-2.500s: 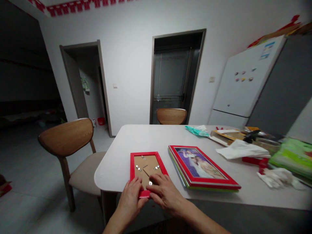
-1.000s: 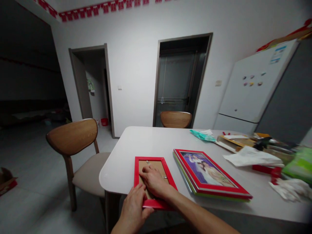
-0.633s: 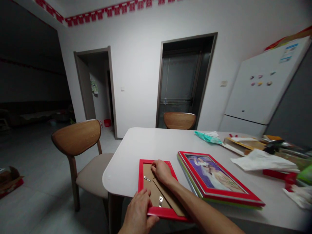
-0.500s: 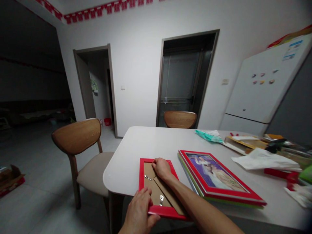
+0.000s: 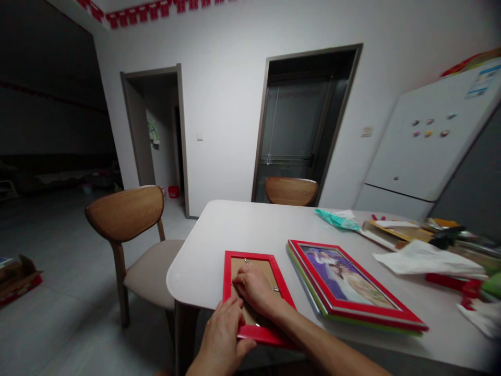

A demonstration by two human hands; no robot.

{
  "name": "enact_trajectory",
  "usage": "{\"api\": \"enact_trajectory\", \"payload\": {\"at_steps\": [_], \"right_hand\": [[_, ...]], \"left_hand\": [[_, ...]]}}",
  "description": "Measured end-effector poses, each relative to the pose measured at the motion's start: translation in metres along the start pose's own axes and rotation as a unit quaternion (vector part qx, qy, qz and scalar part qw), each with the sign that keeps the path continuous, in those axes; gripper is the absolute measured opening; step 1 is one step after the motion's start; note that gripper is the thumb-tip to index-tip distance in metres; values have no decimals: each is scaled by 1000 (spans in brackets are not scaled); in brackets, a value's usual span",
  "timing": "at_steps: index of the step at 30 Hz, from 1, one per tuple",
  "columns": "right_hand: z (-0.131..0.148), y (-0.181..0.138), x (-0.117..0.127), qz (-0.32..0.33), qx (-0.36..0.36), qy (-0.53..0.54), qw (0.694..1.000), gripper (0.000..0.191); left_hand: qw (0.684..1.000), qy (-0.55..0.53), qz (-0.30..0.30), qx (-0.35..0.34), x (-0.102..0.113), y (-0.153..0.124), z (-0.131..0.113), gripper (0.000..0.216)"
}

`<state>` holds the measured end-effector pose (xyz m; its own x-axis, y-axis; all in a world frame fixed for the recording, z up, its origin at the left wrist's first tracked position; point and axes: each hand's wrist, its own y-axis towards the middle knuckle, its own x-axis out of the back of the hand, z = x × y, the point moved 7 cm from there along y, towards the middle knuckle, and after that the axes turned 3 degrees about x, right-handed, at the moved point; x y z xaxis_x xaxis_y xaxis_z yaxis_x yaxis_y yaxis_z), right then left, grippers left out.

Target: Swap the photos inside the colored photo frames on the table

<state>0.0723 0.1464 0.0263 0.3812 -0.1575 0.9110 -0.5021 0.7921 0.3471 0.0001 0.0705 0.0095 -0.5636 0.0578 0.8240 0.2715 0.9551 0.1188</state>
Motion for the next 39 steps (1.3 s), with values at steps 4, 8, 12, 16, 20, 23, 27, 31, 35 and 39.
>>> {"api": "enact_trajectory", "payload": {"at_steps": [4,8,12,16,20,23,27,31,35,39], "right_hand": [[0,0,1,-3,13,16,1000,27],[-33,7,8,-28,-95,41,994,23],[-73,15,5,-30,-214,34,976,20],[-92,21,-2,-35,-265,22,963,20],[-96,21,-2,-46,-301,18,952,20],[-92,22,4,-59,-290,43,954,22],[-85,16,20,-87,-232,109,963,29],[-91,-12,44,-152,-219,189,945,29],[-96,-57,60,-281,-253,423,823,32],[-67,-84,42,-313,-324,580,680,45]], "left_hand": [[1000,2,4,3,0,0,0,63],[1000,12,25,4,-1,-1,0,62],[999,19,30,10,-2,-1,0,63],[999,26,33,7,-1,-1,-2,62],[999,36,34,12,2,-4,-1,62],[998,52,32,5,1,-4,-5,62],[994,83,58,-50,-16,3,-26,60],[990,79,65,-96,-28,11,-38,46],[994,-15,-22,-106,2,11,-41,45],[946,-292,-132,-57,47,12,-51,25]]}}
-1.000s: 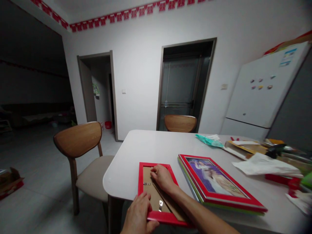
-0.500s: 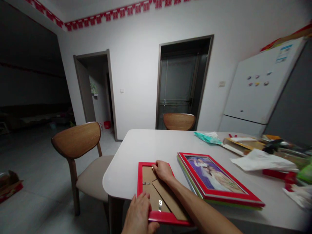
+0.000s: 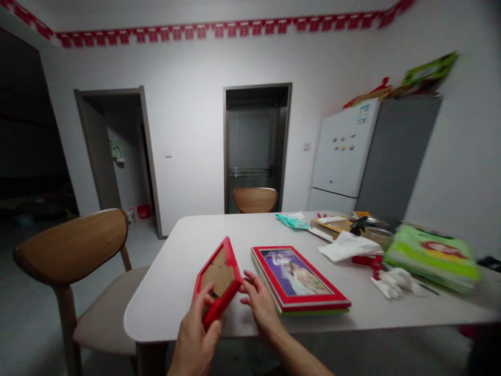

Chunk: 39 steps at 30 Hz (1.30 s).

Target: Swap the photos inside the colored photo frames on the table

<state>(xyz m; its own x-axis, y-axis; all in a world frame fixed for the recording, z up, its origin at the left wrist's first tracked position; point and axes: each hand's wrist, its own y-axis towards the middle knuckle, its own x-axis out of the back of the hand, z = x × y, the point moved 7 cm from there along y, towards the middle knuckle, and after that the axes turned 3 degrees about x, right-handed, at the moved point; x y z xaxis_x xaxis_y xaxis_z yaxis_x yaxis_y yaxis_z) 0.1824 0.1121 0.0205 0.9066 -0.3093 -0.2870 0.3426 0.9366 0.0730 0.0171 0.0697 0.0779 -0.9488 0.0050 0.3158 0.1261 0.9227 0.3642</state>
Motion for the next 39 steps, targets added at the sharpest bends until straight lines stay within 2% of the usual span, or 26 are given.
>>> {"api": "enact_trajectory", "payload": {"at_steps": [2,3,5,6,8,10,14,16,19,22,27,29,32,35,39], "right_hand": [[-16,-22,-22,62,-113,77,989,51],[-16,-30,-33,97,-131,118,979,52],[-1,-34,-39,127,-99,187,969,54],[12,-30,-32,119,-64,203,970,55],[41,-14,-2,83,-10,181,980,56],[66,10,41,41,-15,94,995,57],[106,56,118,34,-8,-116,993,52],[109,72,141,53,-19,-192,980,47],[99,87,157,89,-22,-273,958,42],[88,90,170,93,-12,-317,944,39],[74,63,197,41,-56,-293,953,42],[73,50,195,45,-32,-272,961,42],[65,42,175,52,4,-255,966,44],[46,49,136,67,13,-235,970,44],[24,72,69,89,52,-231,968,37]], "left_hand": [[985,-166,-35,44,-3,5,-12,22],[970,-233,-47,61,-8,7,-17,25],[944,-318,-64,67,-19,13,-29,34],[936,-340,-72,56,-23,17,-35,39],[930,-357,-85,35,-32,26,-43,49],[925,-369,-67,54,-48,36,-41,56],[906,-402,46,124,-110,42,-23,68],[918,-373,71,117,-137,38,-16,67],[963,-227,86,120,-160,31,-7,61],[984,-101,100,105,-163,28,-9,61],[980,-85,154,97,-165,22,-6,71],[981,-80,146,99,-163,20,4,74],[988,-58,105,94,-149,25,21,74],[992,-13,53,115,-119,39,44,72],[988,40,-10,151,-64,66,76,69]]}}
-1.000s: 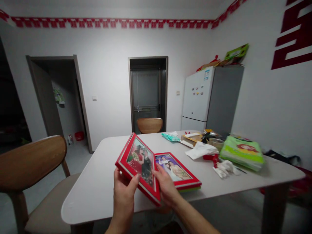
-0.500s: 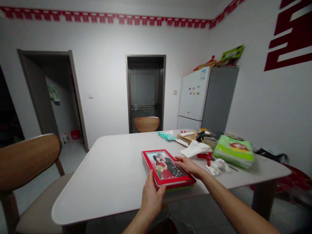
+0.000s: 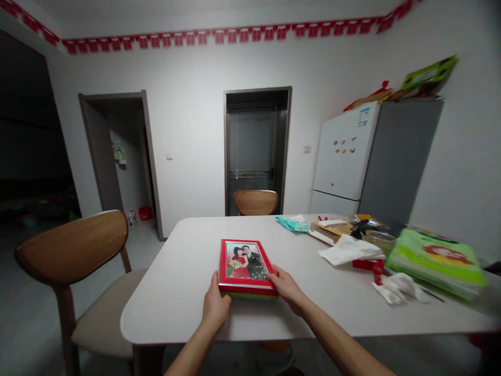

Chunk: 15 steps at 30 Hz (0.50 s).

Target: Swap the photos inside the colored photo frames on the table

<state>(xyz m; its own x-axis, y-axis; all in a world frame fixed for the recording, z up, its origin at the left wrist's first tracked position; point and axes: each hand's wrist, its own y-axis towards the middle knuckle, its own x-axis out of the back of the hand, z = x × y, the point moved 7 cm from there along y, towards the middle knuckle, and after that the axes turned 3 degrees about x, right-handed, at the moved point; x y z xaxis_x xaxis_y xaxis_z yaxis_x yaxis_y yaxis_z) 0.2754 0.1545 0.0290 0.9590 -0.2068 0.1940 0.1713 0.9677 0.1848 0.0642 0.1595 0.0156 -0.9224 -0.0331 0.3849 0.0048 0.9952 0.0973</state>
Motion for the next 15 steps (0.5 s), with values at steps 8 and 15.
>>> {"api": "enact_trajectory", "payload": {"at_steps": [8,15], "right_hand": [[11,62,-86,-12,12,-28,999,25],[16,69,-82,-64,44,-35,996,40]], "left_hand": [[995,28,-84,40,70,56,33,66],[992,-52,-107,46,86,66,49,60]]}}
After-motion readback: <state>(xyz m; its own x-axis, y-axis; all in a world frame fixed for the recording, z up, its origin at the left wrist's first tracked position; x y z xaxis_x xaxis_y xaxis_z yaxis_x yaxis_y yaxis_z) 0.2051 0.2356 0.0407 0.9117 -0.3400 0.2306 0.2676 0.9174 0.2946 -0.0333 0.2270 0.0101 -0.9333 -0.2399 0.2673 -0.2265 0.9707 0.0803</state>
